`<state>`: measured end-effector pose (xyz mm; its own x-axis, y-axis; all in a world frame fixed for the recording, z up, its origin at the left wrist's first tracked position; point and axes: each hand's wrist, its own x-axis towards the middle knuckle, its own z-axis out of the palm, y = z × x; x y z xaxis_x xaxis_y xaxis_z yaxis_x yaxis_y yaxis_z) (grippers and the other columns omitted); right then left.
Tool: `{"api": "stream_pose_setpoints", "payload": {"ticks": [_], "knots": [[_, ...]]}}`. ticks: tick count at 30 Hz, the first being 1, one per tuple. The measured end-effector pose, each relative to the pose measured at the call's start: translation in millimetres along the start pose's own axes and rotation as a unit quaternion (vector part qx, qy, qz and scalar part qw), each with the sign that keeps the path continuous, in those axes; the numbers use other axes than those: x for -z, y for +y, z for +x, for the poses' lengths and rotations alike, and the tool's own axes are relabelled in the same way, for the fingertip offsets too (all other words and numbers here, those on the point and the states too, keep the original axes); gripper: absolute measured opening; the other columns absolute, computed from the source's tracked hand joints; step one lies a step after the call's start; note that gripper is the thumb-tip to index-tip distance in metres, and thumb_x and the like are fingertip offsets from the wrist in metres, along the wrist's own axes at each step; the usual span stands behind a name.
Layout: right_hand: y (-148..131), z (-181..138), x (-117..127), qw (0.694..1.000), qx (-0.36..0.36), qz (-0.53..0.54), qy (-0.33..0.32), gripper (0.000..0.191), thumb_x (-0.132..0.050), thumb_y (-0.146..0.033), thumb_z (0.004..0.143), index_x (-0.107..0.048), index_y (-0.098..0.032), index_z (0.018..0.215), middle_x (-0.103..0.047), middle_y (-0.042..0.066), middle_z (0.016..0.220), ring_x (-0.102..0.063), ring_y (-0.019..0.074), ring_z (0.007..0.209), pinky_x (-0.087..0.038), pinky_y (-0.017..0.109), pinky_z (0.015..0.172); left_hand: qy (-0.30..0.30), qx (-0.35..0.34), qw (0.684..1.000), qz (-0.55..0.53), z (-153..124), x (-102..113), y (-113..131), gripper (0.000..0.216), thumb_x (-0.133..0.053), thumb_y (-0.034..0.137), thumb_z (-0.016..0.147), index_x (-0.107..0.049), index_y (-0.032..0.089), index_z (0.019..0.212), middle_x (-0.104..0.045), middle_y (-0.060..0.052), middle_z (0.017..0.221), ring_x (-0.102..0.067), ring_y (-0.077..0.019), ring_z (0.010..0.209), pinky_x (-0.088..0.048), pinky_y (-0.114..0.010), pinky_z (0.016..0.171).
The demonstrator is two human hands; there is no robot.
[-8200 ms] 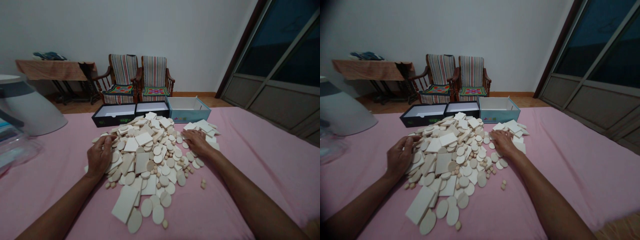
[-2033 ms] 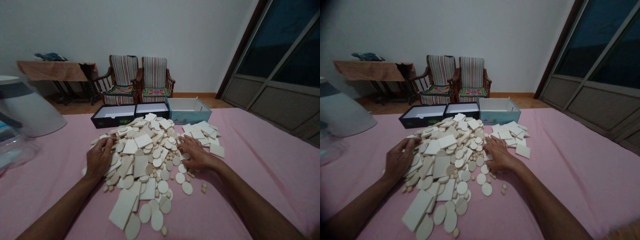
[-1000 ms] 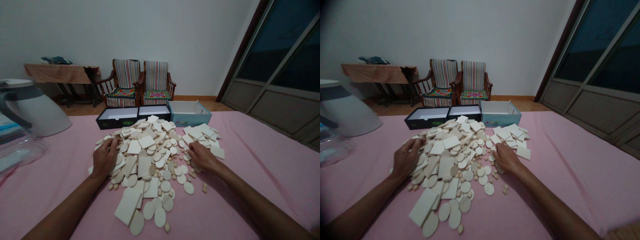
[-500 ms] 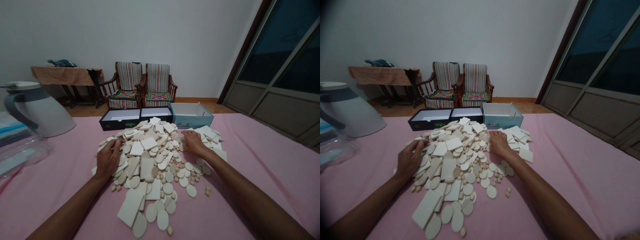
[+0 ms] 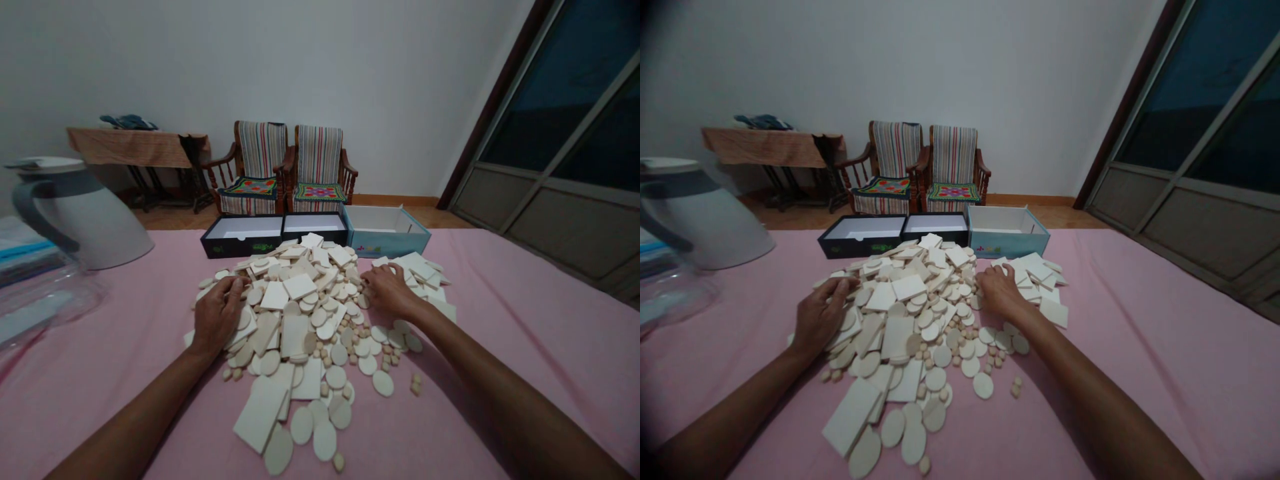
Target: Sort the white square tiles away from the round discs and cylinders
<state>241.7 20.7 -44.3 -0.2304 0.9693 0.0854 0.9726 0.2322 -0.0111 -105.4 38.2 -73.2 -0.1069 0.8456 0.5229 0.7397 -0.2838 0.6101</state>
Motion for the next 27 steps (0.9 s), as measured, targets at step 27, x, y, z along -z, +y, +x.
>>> {"api": "stream_pose_setpoints", "payload": {"ticks": [27], "knots": [[-26, -56, -31, 0.927, -0.023, 0.347, 0.137, 0.052, -0.040, -0.048, 0.095, -0.043, -0.023, 0.141, -0.047, 0.013, 0.146, -0.042, 0.0253, 0.135, -0.036, 0.047, 0.110, -0.002, 0.001, 1.000, -0.007, 0, 0, -1, 0.038, -0.041, 0.047, 0.092, -0.069, 0.022, 0.093, -0.073, -0.002, 0.096, -0.067, -0.0197, 0.090, -0.050, -0.026, 0.076]]}}
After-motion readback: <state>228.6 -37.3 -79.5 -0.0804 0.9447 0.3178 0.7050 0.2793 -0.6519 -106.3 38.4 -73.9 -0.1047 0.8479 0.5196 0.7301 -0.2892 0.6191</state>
